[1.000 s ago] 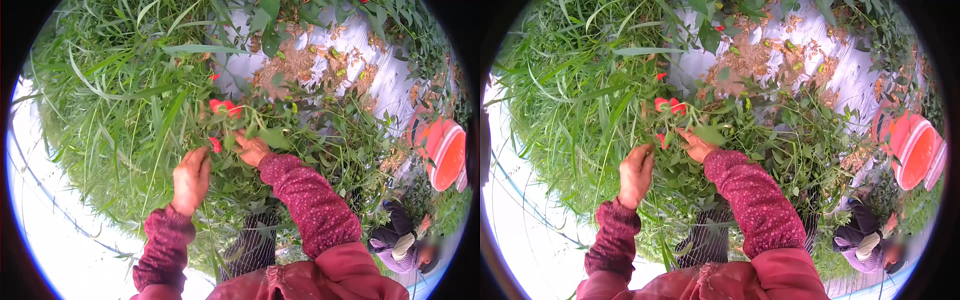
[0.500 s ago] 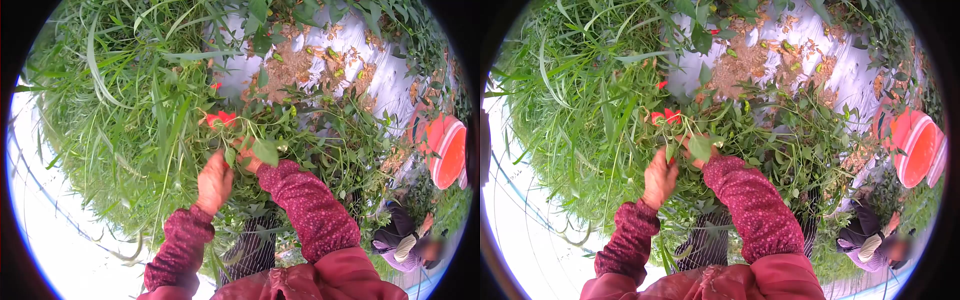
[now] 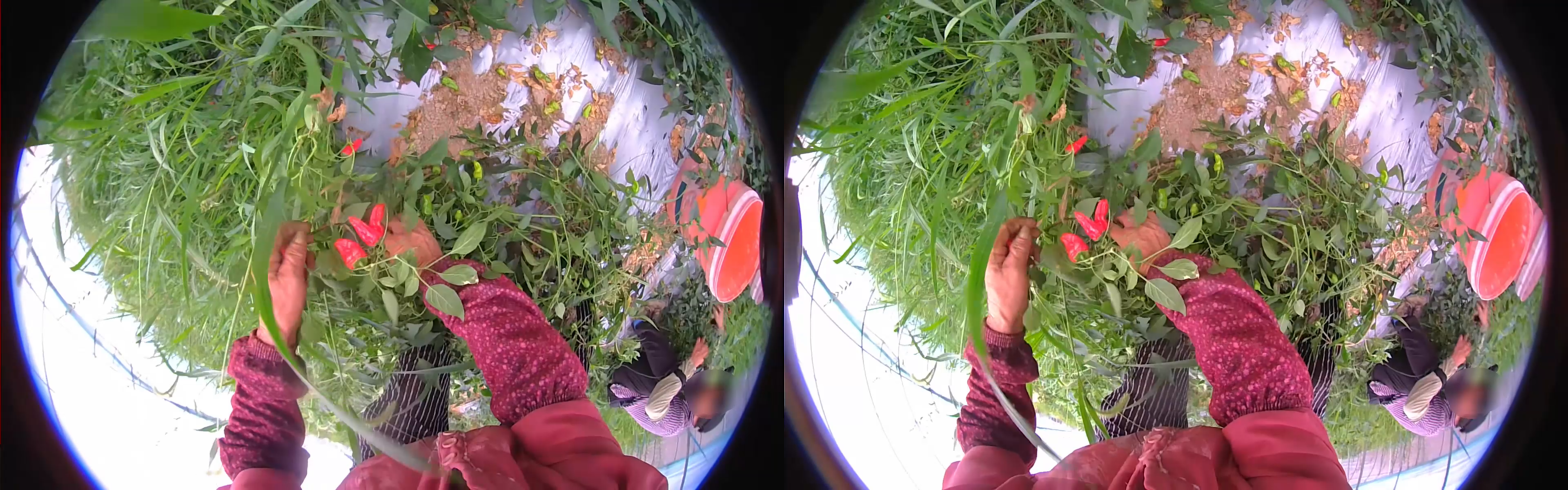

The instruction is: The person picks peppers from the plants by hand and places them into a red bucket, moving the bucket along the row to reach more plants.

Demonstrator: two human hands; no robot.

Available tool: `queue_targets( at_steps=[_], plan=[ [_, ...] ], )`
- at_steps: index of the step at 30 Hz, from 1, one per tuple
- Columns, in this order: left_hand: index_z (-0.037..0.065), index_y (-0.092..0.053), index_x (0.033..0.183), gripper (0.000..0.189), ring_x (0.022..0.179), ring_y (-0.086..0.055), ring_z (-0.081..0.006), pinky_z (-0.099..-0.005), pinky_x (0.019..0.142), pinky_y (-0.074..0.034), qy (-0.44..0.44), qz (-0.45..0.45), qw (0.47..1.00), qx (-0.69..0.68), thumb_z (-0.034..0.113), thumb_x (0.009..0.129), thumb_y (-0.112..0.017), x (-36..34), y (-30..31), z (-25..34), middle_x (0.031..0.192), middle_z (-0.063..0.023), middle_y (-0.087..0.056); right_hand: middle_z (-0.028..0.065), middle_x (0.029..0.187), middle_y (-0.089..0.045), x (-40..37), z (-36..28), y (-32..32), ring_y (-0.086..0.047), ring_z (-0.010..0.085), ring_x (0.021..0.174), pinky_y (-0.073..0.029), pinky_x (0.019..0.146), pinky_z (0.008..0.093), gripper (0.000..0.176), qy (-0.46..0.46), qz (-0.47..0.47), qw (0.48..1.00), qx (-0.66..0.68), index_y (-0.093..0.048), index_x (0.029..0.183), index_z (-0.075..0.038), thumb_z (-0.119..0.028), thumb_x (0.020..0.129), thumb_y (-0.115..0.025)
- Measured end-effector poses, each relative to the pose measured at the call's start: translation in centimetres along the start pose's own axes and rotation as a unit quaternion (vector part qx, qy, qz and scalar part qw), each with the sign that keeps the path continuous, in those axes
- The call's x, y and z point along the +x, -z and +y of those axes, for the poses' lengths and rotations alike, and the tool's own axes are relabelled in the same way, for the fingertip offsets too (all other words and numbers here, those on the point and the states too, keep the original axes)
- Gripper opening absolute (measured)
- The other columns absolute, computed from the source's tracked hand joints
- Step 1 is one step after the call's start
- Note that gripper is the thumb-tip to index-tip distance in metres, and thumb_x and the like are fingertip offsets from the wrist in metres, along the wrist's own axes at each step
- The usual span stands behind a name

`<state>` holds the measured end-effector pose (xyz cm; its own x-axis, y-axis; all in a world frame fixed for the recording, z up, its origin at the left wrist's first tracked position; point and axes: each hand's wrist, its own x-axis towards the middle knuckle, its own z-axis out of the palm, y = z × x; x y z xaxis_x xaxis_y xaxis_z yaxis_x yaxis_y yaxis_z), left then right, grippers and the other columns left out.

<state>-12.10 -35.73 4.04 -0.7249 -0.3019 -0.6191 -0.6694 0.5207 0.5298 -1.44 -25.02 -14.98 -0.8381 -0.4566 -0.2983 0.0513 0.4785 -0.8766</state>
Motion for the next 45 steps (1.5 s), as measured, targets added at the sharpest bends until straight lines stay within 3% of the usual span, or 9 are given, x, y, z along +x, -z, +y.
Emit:
queue_targets(
  at_steps=[10,11,13,14,16,22,25,29,45],
  plan=[
    [-0.001,-0.059,0.106,0.049,0.063,-0.06,-0.0126,-0.0287,0.055,-0.046,0.058,-0.223,0.948,0.22,0.036,0.076,-0.07,2.1,-4.9,-0.4,0.067,-0.0091,-0.061,0.0112,0.13,-0.047,-0.1,-1.5,0.4,-0.044,0.0297,0.119,-0.036,0.101,0.0395,0.057,-0.071,-0.07,0.994,-0.037,-0.042,0.13,-0.011,-0.037,0.081,-0.056],
    [-0.001,-0.059,0.104,0.048,0.065,-0.062,-0.0155,-0.0306,0.058,-0.047,0.031,-0.233,0.942,0.239,0.035,0.075,-0.071,1.9,-5.4,-0.6,0.068,-0.01,-0.061,0.0116,0.125,-0.05,-0.8,-2.2,0.9,-0.047,0.0292,0.116,-0.039,0.099,0.0396,0.053,-0.164,0.001,0.957,0.239,-0.043,0.127,-0.009,-0.037,0.084,-0.054],
    [0.0,-0.059,0.096,0.039,0.069,-0.063,-0.0257,-0.0354,0.066,-0.05,-0.025,-0.252,0.92,0.3,0.029,0.073,-0.071,1.5,-6.1,-1.8,0.075,-0.0121,-0.064,0.0102,0.111,-0.055,-0.5,-1.0,-3.6,-0.054,0.0281,0.104,-0.044,0.093,0.0408,0.036,-0.147,0.155,0.621,0.754,-0.046,0.119,-0.008,-0.034,0.095,-0.041],
    [0.0,-0.059,0.096,0.039,0.069,-0.063,-0.0257,-0.0354,0.066,-0.05,-0.026,-0.255,0.919,0.301,0.029,0.073,-0.071,1.2,-6.3,-2.5,0.075,-0.0121,-0.064,0.0102,0.111,-0.055,-0.5,-0.9,-3.6,-0.054,0.0281,0.104,-0.044,0.093,0.0408,0.036,-0.148,0.158,0.621,0.754,-0.046,0.119,-0.008,-0.034,0.095,-0.041],
    [0.002,-0.058,0.101,0.039,0.076,-0.063,-0.0294,-0.0372,0.069,-0.05,-0.068,-0.205,0.924,0.314,0.025,0.072,-0.07,0.4,-6.7,-3.6,0.083,-0.0129,-0.064,0.009,0.109,-0.055,-0.5,-0.5,-3.4,-0.053,0.0277,0.103,-0.042,0.095,0.0422,0.033,-0.234,0.127,0.232,0.935,-0.044,0.118,-0.008,-0.032,0.098,-0.033],
    [0.004,-0.051,0.102,0.037,0.076,-0.061,-0.0315,-0.0385,0.065,-0.05,-0.192,-0.202,0.897,0.344,0.02,0.073,-0.068,-1.4,-7.5,-4.0,0.084,-0.0134,-0.061,0.0051,0.102,-0.052,0.1,0.1,-4.3,-0.049,0.0269,0.103,-0.039,0.093,0.0413,0.032,0.026,0.007,0.135,0.99,-0.049,0.109,-0.016,-0.041,0.095,-0.033],
    [0.005,-0.051,0.102,0.035,0.073,-0.06,-0.0333,-0.0388,0.062,-0.049,-0.236,-0.177,0.865,0.407,0.019,0.074,-0.068,-2.9,-7.8,-4.1,0.085,-0.0148,-0.06,0.0059,0.1,-0.052,-0.1,-0.2,-3.3,-0.049,0.0272,0.105,-0.033,0.098,0.0412,0.032,-0.066,0.136,0.921,0.36,-0.052,0.109,-0.02,-0.033,0.08,-0.048],
    [0.007,-0.052,0.099,0.032,0.067,-0.06,-0.0333,-0.0408,0.057,-0.049,-0.213,-0.171,0.845,0.46,0.019,0.074,-0.067,-3.9,-8.3,-3.8,0.083,-0.0139,-0.058,0.0067,0.098,-0.056,0.3,-1.2,0.6,-0.05,0.0279,0.103,-0.038,0.087,0.0427,0.036,-0.018,0.043,0.999,-0.006,-0.056,0.109,-0.019,-0.023,0.074,-0.054],
    [0.005,-0.053,0.091,0.028,0.06,-0.06,-0.0287,-0.0347,0.051,-0.048,-0.364,-0.231,0.859,0.276,0.001,0.068,-0.068,-6.4,-7.4,0.3,0.079,-0.0112,-0.059,0.0086,0.099,-0.057,0.5,-1.9,2.1,-0.05,0.0286,0.105,-0.044,0.086,0.0387,0.029,-0.062,0.034,0.993,0.1,-0.057,0.099,-0.011,-0.01,0.07,-0.057]
  ],
)
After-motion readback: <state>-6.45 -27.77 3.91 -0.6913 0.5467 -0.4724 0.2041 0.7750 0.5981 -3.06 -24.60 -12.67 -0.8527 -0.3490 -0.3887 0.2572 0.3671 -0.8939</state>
